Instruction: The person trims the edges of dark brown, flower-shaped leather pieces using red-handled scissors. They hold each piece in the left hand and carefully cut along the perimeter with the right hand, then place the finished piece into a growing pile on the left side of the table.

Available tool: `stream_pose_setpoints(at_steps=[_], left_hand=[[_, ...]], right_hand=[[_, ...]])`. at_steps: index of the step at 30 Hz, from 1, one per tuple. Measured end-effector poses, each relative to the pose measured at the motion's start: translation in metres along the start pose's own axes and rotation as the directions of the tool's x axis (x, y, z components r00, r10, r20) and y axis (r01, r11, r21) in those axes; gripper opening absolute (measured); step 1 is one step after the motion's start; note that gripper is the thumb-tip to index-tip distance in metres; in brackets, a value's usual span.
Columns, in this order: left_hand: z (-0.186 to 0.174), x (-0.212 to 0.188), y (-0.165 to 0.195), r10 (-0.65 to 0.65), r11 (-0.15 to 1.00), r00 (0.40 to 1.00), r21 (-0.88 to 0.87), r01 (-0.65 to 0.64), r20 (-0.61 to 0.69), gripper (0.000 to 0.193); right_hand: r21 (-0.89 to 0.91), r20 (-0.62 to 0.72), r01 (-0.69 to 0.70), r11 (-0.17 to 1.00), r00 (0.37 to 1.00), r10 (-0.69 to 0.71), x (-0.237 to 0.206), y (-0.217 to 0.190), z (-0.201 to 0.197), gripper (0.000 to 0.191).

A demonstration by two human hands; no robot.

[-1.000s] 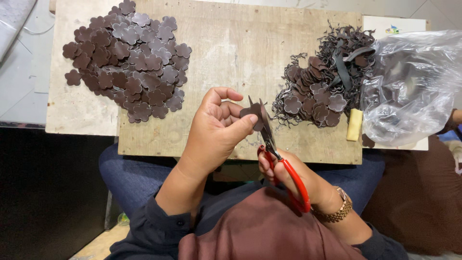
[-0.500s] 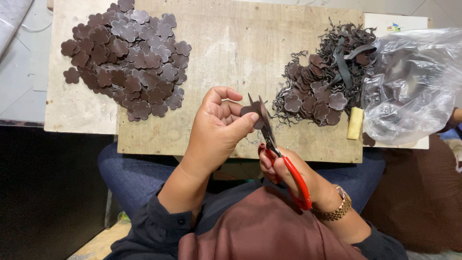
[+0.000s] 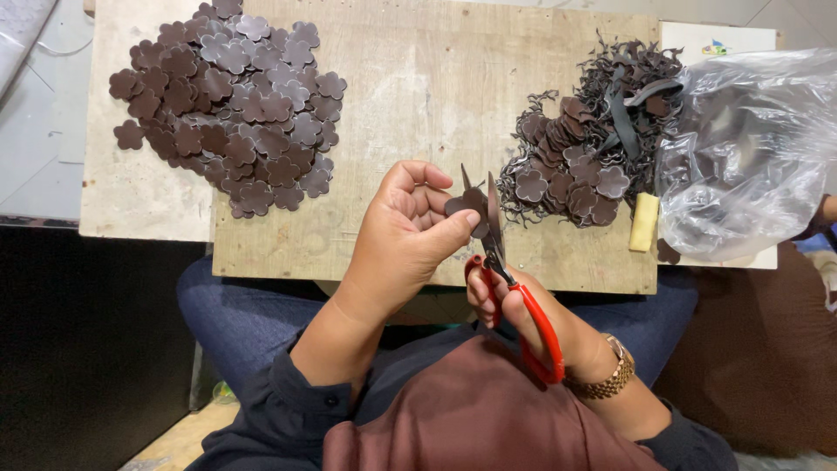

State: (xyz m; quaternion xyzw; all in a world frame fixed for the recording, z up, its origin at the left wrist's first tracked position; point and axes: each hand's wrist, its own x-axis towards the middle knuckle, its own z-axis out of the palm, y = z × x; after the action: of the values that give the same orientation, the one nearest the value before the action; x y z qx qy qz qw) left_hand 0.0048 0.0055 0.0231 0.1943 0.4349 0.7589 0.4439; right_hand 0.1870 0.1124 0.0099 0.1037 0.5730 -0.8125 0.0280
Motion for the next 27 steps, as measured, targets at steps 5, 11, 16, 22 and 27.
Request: stream_pose_setpoints(at_steps=[5, 11, 16, 22, 27], left_hand=[[-0.0008, -0.0001, -0.0013, 0.019, 1.0, 1.0, -0.006, -0.019, 0.004, 0.034], [-0.0012, 0.001, -0.0039, -0.061, 0.998, 0.997, -0.017, 0.062, 0.053, 0.02], [0.0003, -0.0004, -0.0056, -0.141, 0.99, 0.987, -0.021, 0.142, 0.075, 0.014], [0.0022, -0.0008, -0.0062, -0.16, 0.986, 0.986, -0.042, 0.162, 0.047, 0.013], [0.0031, 0.0012, -0.0049, -0.174, 0.984, 0.982, -0.02, 0.175, 0.07, 0.012]], right_hand=[[0.026, 0.003, -0.005, 1.0, 1.0, 0.005, 0.0006, -0.0007, 0.0011, 0.062], [-0.039, -0.015, 0.012, 0.999, 1.0, -0.013, -0.0019, -0.0041, 0.0024, 0.071], [-0.003, 0.024, -0.019, 1.0, 1.0, 0.019, -0.0036, -0.0052, 0.0008, 0.084], [0.029, 0.057, -0.035, 0.999, 0.998, 0.034, -0.0049, 0.0001, -0.0038, 0.087], [-0.025, 0.049, -0.017, 1.0, 0.999, 0.019, -0.0022, 0.0027, -0.0057, 0.093]])
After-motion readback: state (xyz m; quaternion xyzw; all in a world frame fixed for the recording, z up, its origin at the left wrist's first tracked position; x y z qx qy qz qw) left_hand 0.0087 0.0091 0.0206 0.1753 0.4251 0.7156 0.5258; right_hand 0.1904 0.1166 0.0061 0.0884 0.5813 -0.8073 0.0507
